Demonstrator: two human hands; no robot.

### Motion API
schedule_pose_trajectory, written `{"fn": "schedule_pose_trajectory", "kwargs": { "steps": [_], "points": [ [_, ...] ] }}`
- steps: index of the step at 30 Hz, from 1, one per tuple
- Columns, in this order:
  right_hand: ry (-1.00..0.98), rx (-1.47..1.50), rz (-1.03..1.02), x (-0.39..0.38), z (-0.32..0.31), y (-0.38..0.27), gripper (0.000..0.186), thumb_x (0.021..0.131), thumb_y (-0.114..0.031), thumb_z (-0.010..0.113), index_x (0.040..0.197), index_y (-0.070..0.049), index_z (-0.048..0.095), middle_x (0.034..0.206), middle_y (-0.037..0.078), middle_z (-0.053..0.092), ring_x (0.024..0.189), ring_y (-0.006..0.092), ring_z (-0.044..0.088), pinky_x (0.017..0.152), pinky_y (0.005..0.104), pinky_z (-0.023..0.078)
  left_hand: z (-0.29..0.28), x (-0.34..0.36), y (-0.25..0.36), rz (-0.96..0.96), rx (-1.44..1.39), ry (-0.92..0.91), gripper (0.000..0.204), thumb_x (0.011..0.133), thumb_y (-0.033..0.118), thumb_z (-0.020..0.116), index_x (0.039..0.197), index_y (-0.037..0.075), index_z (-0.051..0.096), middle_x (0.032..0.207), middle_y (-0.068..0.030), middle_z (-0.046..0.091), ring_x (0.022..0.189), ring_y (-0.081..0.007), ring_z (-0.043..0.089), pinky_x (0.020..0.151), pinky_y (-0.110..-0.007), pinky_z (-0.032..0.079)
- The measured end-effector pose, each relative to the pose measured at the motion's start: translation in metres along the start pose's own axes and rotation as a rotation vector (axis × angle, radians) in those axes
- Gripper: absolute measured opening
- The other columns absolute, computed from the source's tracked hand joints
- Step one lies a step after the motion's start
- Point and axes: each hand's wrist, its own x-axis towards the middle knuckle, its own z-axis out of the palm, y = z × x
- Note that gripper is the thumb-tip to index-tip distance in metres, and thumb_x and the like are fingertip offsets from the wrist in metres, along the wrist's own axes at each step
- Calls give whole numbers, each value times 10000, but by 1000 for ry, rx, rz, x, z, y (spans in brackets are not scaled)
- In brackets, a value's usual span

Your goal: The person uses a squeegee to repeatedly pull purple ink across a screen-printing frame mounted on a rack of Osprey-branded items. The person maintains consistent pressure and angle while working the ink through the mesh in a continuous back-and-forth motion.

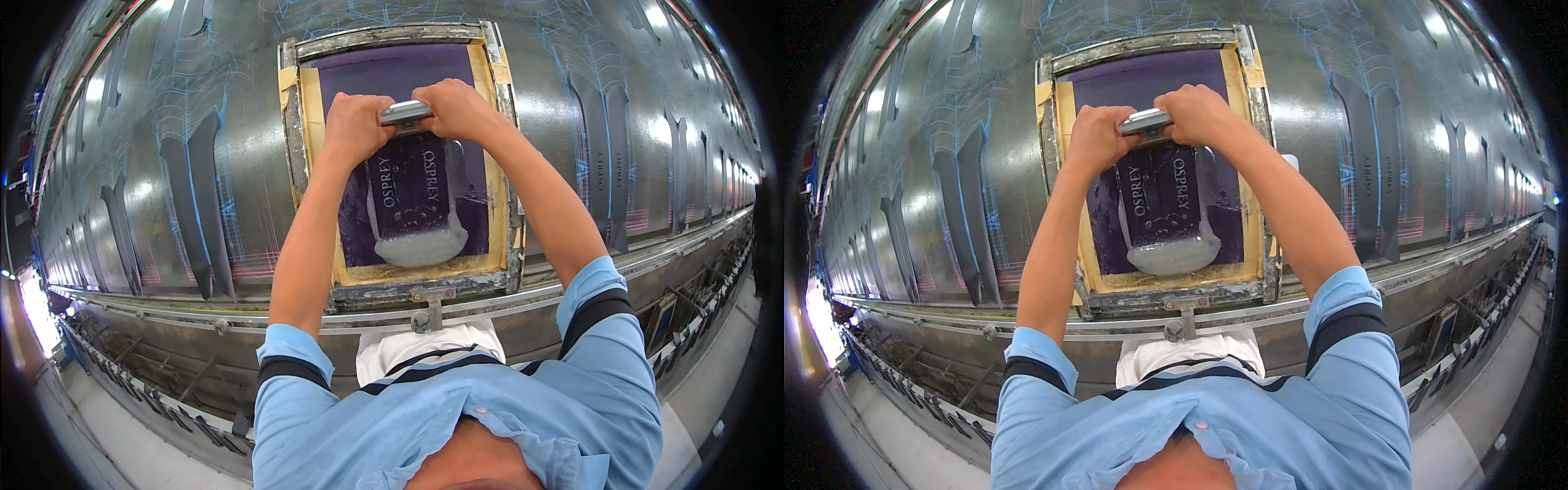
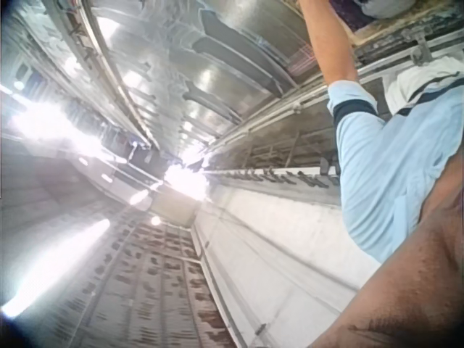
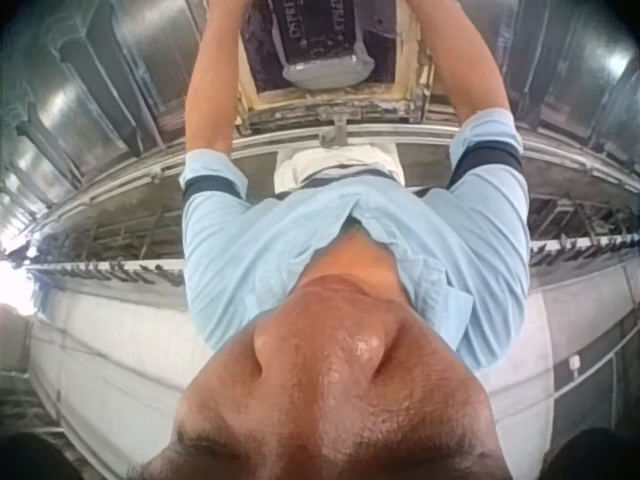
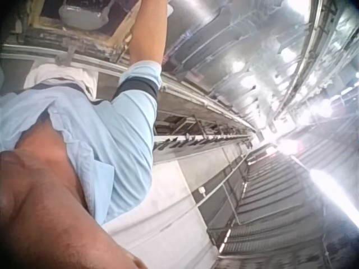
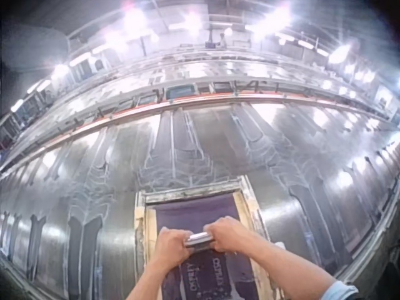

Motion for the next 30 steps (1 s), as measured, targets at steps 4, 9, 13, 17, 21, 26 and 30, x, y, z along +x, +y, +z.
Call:
{"fn": "schedule_pose_trajectory", "kwargs": {
  "steps": [4,9,13,17,21,26,30],
  "points": [
    [74,-3,-51,-4,5,-3,188,778,-180,771,924,-92,693,847,161,732,863,400,706,806,507,548,4,-5,0,40,-8,49,164,723,209,828,832,137,728,761,-102,704,762,-334,669,756,-430,434],
    [91,8,-106,-64,42,-21,193,771,-164,787,877,-74,654,827,174,699,869,402,676,818,503,508,24,-68,28,144,-11,115,125,733,191,780,747,146,664,711,-86,669,737,-313,652,745,-433,411],
    [105,68,-137,-162,76,-66,248,793,-226,811,963,-86,697,905,132,711,951,367,668,902,479,491,37,-168,75,111,50,38,232,685,161,816,895,144,718,844,-21,703,815,-268,653,752,-409,418],
    [285,197,-156,-180,70,-63,380,842,-336,801,1113,-84,714,1028,125,738,1006,332,679,962,464,487,27,-182,90,121,42,-23,329,658,113,843,965,126,726,939,-27,715,876,-257,659,824,-402,453],
    [856,-58,250,-157,48,5,361,924,-366,718,1142,-78,719,1126,147,744,1058,343,682,971,473,497,10,-217,100,141,11,125,344,652,67,846,971,112,727,975,-45,726,902,-273,669,833,-400,509],
    [752,235,802,-160,64,75,309,981,-358,633,994,-59,713,1024,185,747,1003,397,696,878,499,524,30,-254,112,157,-47,103,359,641,45,849,971,107,722,999,-47,733,923,-278,676,772,-392,550],
    [883,308,597,-157,85,90,313,984,-348,629,955,-41,679,912,220,728,908,453,691,812,510,524,41,-265,108,158,-7,54,391,610,36,850,971,104,718,989,-39,732,894,-273,669,757,-398,523]
  ]
}}
